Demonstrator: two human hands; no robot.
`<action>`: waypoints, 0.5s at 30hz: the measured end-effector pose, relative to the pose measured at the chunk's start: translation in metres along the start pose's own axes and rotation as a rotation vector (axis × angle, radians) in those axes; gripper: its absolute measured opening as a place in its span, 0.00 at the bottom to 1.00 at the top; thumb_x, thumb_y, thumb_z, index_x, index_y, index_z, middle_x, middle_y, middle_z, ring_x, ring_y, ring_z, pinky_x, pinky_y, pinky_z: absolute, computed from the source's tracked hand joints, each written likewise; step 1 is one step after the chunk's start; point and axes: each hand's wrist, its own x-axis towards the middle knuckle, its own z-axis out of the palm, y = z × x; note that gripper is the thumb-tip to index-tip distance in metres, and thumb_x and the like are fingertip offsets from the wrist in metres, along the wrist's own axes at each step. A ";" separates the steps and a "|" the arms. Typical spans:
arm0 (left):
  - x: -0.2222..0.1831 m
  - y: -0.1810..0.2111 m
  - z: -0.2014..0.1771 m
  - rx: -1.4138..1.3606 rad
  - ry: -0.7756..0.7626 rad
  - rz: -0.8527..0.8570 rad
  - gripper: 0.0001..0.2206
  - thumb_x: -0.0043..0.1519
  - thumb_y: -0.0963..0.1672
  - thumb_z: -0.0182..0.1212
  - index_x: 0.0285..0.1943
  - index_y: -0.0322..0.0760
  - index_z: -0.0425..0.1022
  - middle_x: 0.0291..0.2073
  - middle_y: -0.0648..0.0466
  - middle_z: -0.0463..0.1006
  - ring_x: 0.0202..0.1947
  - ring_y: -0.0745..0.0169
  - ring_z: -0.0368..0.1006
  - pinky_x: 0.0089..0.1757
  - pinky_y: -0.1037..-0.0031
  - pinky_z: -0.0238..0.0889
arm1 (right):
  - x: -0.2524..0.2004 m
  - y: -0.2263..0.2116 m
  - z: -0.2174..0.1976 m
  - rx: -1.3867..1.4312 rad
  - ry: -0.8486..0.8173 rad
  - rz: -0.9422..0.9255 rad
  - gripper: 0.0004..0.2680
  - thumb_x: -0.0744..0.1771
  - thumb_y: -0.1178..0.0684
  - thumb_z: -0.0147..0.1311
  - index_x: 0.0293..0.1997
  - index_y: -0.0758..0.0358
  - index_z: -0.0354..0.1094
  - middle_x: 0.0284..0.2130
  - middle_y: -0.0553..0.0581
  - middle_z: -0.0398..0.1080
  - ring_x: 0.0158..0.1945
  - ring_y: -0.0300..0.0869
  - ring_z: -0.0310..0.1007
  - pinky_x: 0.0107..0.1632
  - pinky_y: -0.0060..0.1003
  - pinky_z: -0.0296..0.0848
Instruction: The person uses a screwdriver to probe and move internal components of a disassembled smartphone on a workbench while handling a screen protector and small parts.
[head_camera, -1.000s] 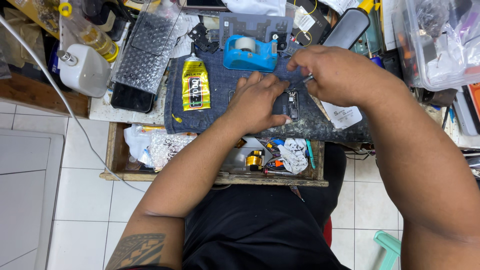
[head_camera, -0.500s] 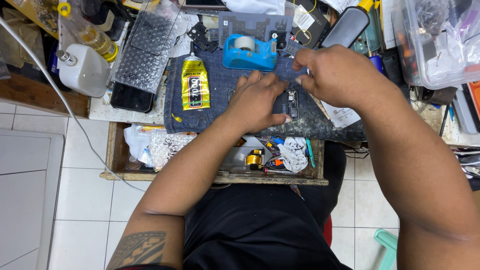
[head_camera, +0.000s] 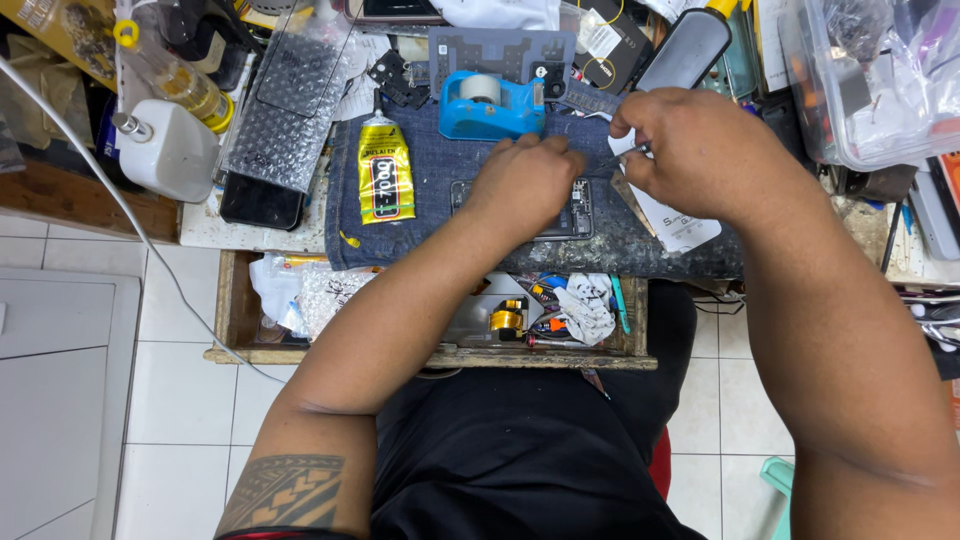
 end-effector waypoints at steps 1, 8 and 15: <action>0.005 -0.002 0.000 0.008 -0.037 0.011 0.09 0.57 0.42 0.56 0.43 0.42 0.81 0.42 0.50 0.80 0.45 0.44 0.77 0.44 0.51 0.68 | -0.003 0.003 0.001 0.017 0.008 0.006 0.11 0.62 0.56 0.60 0.48 0.62 0.74 0.38 0.64 0.76 0.43 0.59 0.76 0.46 0.52 0.74; 0.026 0.001 -0.003 0.060 -0.246 0.065 0.10 0.60 0.42 0.54 0.44 0.37 0.80 0.45 0.44 0.80 0.46 0.40 0.78 0.44 0.49 0.70 | -0.028 0.016 0.010 0.074 0.027 0.035 0.11 0.62 0.56 0.59 0.48 0.62 0.73 0.40 0.65 0.75 0.45 0.59 0.75 0.47 0.52 0.73; 0.020 0.008 0.008 0.059 -0.089 0.137 0.10 0.57 0.41 0.55 0.45 0.34 0.76 0.43 0.43 0.79 0.44 0.40 0.78 0.41 0.55 0.73 | -0.039 0.014 0.013 0.141 0.086 0.040 0.11 0.62 0.55 0.60 0.48 0.62 0.72 0.39 0.65 0.75 0.43 0.59 0.75 0.44 0.52 0.73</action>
